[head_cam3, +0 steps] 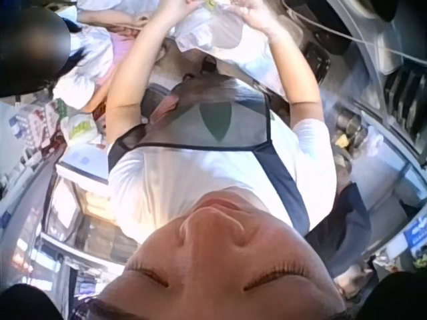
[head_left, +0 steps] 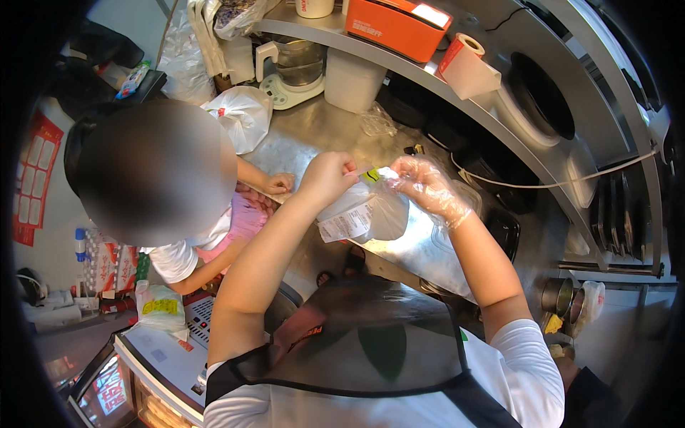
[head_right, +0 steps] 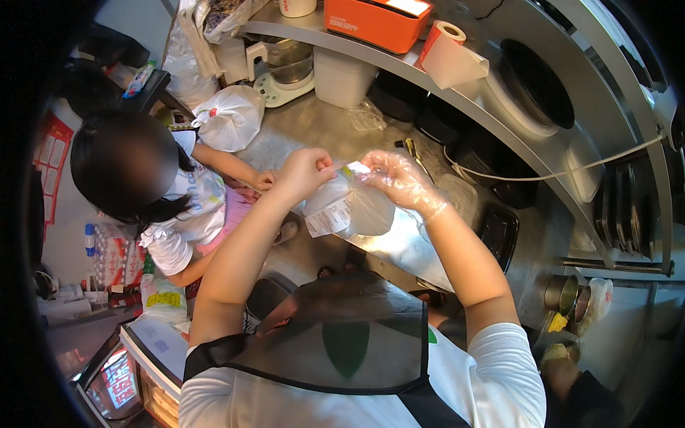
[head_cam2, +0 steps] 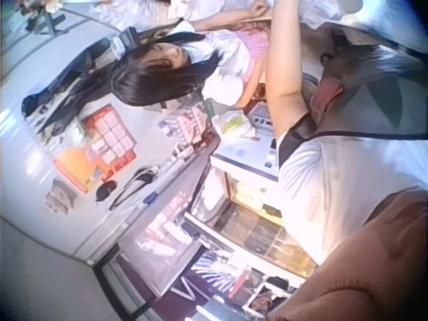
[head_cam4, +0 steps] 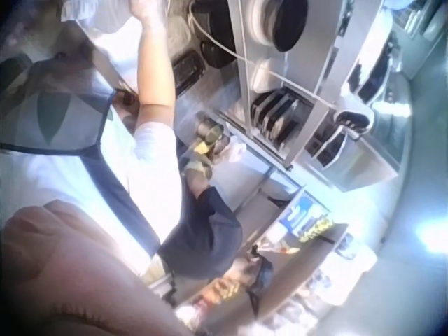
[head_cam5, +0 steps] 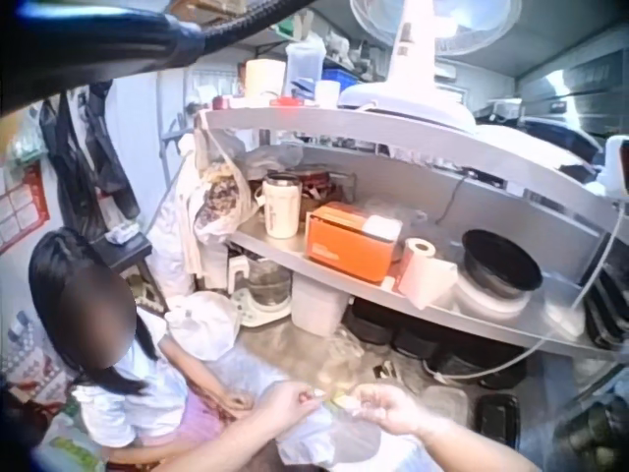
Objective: The person assembles food orders by selecting various ingredients from a refrigerated display case and placing them into black plastic containers. They then seal the containers with lids, place them into white plastic bags, and hand the bags to a customer.
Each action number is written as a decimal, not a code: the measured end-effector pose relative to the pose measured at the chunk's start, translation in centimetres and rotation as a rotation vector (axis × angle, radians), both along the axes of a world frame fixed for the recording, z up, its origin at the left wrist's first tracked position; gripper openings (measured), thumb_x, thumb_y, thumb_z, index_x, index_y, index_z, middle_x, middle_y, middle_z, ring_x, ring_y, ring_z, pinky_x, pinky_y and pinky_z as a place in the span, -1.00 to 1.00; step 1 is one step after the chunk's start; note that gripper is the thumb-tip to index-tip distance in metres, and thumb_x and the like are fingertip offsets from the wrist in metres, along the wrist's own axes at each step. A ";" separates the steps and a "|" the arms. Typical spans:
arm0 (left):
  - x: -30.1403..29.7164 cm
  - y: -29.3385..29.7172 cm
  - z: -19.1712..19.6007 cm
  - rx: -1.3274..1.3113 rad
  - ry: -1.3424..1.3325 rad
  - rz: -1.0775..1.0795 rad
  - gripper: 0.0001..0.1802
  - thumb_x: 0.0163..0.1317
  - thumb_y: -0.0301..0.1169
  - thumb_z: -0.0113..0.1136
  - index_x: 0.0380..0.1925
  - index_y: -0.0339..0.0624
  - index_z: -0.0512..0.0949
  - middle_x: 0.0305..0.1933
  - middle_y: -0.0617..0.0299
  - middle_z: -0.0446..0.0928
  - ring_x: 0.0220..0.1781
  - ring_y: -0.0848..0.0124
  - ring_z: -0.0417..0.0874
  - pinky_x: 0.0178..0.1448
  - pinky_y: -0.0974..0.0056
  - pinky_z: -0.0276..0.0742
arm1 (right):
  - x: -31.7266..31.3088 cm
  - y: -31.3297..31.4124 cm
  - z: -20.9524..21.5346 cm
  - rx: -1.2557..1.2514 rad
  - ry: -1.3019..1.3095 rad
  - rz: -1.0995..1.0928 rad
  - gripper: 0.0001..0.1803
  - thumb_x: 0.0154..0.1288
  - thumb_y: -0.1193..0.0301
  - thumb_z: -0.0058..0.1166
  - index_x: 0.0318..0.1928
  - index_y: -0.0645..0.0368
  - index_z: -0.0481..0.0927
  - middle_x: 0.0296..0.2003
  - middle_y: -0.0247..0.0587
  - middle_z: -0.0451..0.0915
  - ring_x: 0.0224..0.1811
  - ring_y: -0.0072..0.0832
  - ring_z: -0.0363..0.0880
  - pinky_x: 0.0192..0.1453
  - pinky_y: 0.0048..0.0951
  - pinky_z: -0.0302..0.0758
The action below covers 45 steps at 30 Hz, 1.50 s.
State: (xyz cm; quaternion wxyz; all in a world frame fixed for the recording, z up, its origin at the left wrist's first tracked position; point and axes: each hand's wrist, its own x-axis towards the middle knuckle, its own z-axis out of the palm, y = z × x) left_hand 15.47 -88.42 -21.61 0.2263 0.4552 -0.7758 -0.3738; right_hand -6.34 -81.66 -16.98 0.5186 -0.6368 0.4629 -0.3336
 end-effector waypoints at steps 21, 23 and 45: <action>-1.7 -1.4 0.6 0.002 -0.060 -0.698 -0.72 -0.06 -0.49 0.23 -0.27 -0.29 0.58 -0.41 0.09 0.58 -0.41 0.25 0.61 -0.29 0.20 0.51 | 1.0 -3.4 -1.1 0.138 -0.112 -0.044 -0.82 0.30 0.32 0.13 -0.37 0.14 0.51 -0.47 -0.48 0.51 -0.41 -0.73 0.39 -0.28 -0.59 0.37; -1.7 -1.6 -0.9 -0.027 0.162 -0.763 -0.67 -0.07 -0.49 0.22 -0.21 -0.25 0.57 -0.34 0.09 0.58 -0.39 0.26 0.61 -0.27 0.22 0.51 | 1.1 -3.5 -1.1 0.129 -0.110 -0.068 -0.81 0.29 0.32 0.13 -0.38 0.14 0.50 -0.48 -0.48 0.50 -0.42 -0.73 0.39 -0.29 -0.59 0.37; -2.8 -0.8 -4.6 0.355 0.289 -0.314 -0.88 0.19 -0.45 0.27 -0.33 -0.29 0.63 -0.49 0.39 0.55 -0.48 0.66 0.44 -0.42 0.47 0.36 | 1.2 -3.8 0.1 0.088 -0.019 0.081 -0.83 0.26 0.33 0.10 -0.38 0.15 0.50 -0.55 -0.49 0.43 -0.45 -0.73 0.34 -0.37 -0.57 0.33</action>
